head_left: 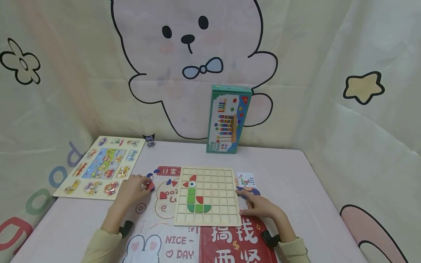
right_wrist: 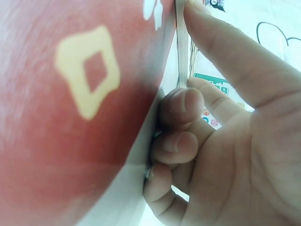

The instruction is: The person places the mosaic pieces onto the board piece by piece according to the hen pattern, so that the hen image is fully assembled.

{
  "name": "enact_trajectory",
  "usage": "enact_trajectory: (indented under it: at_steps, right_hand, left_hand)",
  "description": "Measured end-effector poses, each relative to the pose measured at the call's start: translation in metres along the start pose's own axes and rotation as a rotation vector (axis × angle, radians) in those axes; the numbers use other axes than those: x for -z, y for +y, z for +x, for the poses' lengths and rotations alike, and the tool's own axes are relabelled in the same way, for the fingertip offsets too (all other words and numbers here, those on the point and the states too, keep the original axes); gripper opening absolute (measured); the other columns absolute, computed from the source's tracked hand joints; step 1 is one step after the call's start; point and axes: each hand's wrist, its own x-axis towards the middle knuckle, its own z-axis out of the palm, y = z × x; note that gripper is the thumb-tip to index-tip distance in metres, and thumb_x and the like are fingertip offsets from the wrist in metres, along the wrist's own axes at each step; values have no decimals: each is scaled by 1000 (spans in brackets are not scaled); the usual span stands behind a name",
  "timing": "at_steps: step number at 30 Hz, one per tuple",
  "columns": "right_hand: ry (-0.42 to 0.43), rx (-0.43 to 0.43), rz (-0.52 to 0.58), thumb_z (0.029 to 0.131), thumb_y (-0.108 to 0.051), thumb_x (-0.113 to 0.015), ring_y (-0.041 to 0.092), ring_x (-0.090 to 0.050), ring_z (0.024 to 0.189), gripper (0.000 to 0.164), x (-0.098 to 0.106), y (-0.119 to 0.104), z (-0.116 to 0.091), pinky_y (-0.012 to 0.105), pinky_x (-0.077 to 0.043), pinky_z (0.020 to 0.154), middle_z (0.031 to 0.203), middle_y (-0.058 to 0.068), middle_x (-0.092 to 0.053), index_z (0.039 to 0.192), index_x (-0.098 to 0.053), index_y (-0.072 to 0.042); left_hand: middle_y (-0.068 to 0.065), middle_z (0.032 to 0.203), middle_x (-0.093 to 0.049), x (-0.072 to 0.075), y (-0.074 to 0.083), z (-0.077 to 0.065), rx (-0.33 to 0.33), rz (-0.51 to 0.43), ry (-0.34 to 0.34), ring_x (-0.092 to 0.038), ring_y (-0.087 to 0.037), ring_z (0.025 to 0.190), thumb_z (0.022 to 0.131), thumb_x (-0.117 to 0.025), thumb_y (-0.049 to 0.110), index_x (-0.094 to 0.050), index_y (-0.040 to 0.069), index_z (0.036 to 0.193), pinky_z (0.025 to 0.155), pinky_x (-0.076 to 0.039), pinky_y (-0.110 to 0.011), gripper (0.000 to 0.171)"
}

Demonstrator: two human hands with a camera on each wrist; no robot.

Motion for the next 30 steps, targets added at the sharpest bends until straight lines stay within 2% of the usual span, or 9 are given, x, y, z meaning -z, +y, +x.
enact_trajectory:
  at_steps: [9,15,19,24,27,30]
  right_hand:
    - [-1,-5,6,78,-41,-70,4,-37,48,73,1,-2,-2,20,-32,47,59,-5,-45,140,-39,-19]
    - [2,-12,-2,78,-42,-70,4,-37,49,73,0,-1,-1,20,-32,47,59,-5,-45,140,-39,-20]
    - [3,-12,-2,77,-42,-70,5,-37,49,73,0,-1,-1,21,-32,47,59,-5,-45,140,-40,-20]
    - [2,-9,2,78,-42,-70,4,-37,48,73,0,-2,-1,21,-32,47,59,-5,-45,140,-40,-20]
    - [2,-11,-1,78,-42,-70,4,-37,48,73,0,-2,-1,21,-32,47,59,-5,-45,140,-40,-20]
    - [3,-12,-5,78,-42,-70,5,-37,48,73,0,-2,-1,21,-32,47,59,-5,-45,140,-39,-20]
  left_hand:
    - [-2,85,-64,-6,20,0,-88,1,32,-53,-23,84,71,-76,23,-69,12,97,76,-42,-49,29]
    - [-1,88,-65,-10,32,3,-119,-20,36,-53,-22,85,71,-75,21,-69,14,97,77,-42,-47,28]
    - [-1,93,-66,-15,40,6,-135,-44,22,-56,-25,92,71,-74,20,-70,14,98,83,-42,-50,27]
    - [-1,97,-66,-22,53,9,-131,-78,-19,-55,-26,102,71,-76,23,-70,15,100,95,-35,-55,31]
    - [1,96,-65,-25,61,11,-155,-75,-22,-56,-24,100,73,-76,26,-70,17,100,94,-36,-53,29]
    - [4,91,-64,-27,69,13,-196,-76,-21,-55,-19,93,74,-76,28,-70,18,98,89,-40,-48,26]
